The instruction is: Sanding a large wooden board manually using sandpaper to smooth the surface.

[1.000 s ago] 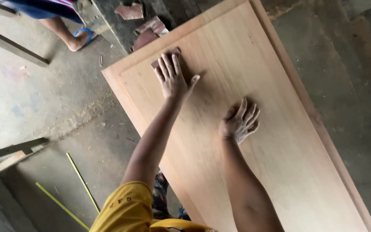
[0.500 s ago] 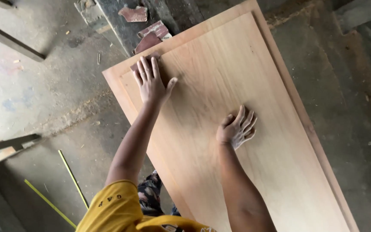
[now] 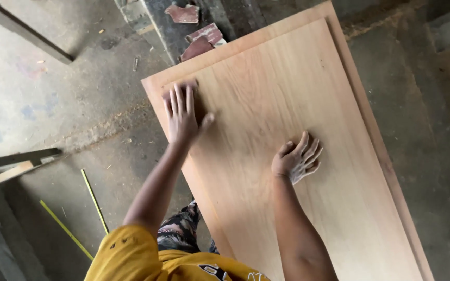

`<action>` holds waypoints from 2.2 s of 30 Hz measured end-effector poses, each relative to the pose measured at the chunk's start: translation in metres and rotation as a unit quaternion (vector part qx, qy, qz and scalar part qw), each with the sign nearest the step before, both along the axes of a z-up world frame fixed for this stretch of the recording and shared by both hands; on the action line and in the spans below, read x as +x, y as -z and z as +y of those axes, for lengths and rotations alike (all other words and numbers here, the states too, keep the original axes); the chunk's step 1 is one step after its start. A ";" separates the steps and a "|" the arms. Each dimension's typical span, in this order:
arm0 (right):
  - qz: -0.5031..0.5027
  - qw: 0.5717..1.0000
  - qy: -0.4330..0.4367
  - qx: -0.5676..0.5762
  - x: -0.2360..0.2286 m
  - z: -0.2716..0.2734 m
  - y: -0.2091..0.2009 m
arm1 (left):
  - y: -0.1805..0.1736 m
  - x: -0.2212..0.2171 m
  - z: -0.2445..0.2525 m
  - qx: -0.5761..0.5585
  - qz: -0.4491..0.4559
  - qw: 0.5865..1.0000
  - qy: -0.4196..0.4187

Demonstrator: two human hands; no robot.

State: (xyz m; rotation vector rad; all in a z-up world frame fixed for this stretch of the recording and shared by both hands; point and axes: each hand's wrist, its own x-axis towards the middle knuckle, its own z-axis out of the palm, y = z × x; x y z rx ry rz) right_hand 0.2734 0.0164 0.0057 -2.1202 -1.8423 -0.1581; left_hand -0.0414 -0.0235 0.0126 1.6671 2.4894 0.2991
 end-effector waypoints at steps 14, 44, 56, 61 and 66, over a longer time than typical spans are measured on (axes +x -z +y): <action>0.003 1.000 -0.010 0.014 -0.002 0.000 -0.002 | 0.001 0.038 -0.046 0.031 0.050 0.998 -0.002; -0.002 0.999 -0.007 0.033 0.001 0.002 0.006 | -0.007 0.044 -0.031 0.023 0.020 0.998 -0.046; 0.000 1.000 -0.006 0.009 0.002 0.002 0.003 | -0.004 0.040 0.018 -0.003 0.036 0.995 -0.090; 0.004 1.000 0.010 0.017 0.000 0.001 0.004 | -0.006 0.095 -0.061 -0.012 0.001 1.000 -0.013; 0.001 1.000 0.016 0.024 0.002 0.002 0.011 | 0.012 0.027 0.023 0.000 0.038 0.999 -0.015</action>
